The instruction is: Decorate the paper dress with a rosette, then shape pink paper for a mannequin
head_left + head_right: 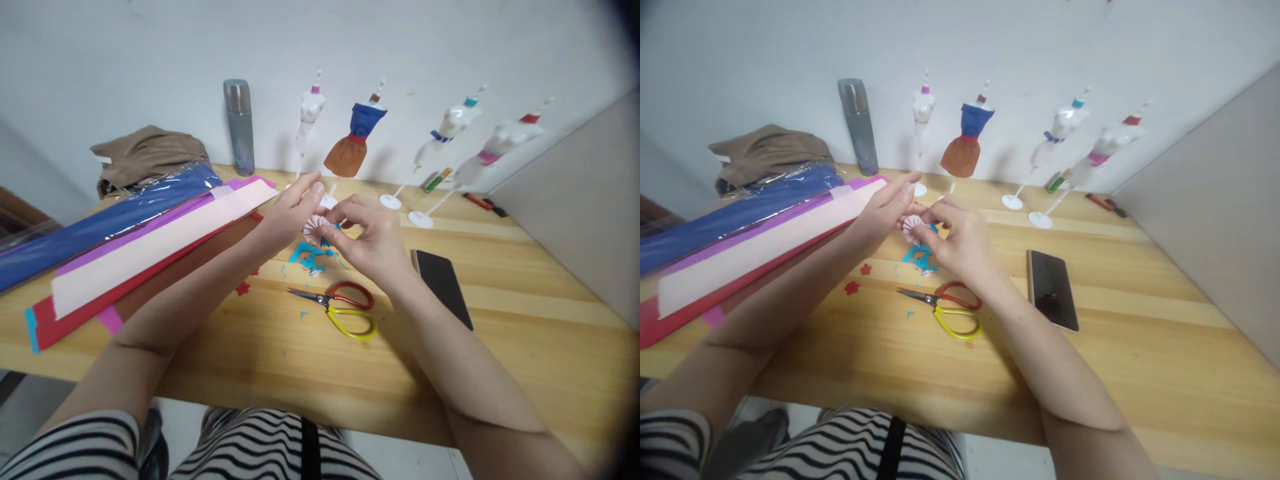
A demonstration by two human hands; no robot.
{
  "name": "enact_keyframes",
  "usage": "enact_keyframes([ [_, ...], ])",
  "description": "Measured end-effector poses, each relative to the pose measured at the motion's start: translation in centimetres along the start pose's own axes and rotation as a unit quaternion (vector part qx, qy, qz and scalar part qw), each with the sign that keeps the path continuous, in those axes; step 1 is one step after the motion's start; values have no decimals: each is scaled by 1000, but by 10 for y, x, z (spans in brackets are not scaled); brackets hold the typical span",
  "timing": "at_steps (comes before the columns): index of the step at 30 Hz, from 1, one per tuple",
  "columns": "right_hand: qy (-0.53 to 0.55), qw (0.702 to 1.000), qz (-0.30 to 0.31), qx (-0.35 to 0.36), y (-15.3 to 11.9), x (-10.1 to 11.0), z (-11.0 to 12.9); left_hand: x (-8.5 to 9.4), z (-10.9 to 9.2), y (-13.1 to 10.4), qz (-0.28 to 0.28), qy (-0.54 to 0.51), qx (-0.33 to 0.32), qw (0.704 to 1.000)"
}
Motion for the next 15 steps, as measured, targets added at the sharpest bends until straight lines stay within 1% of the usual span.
enact_keyframes([
  [3,60,997,-6,-44,2,-1,-9,4,-6,1,28,-11,4,1000],
  [5,128,986,5,-105,1,-7,-20,15,-14,0,22,-4,15,1000],
  [7,195,962,53,-183,-5,-23,-31,28,-24,-4,-2,-8,27,1000],
  [9,231,935,122,-238,-16,-47,-37,35,-32,-8,-15,-29,39,999],
  [11,236,919,189,-252,-30,-72,-38,33,-32,-11,-10,-38,58,998],
  [12,229,916,218,-246,-37,-83,-37,31,-28,-13,-4,-29,70,997],
  [14,186,918,271,-222,-49,-103,-36,26,-12,-16,11,26,93,995],
  [15,144,922,292,-208,-53,-109,-37,24,-2,-17,19,66,99,993],
])
Point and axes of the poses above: each hand's wrist, its own y-axis towards the middle knuckle, its own x-axis out of the back of the hand, z = x × y, the point moved 7 cm from there along y, towards the middle knuckle, and after that the axes turned 15 degrees about y, right-handed, at the moved point
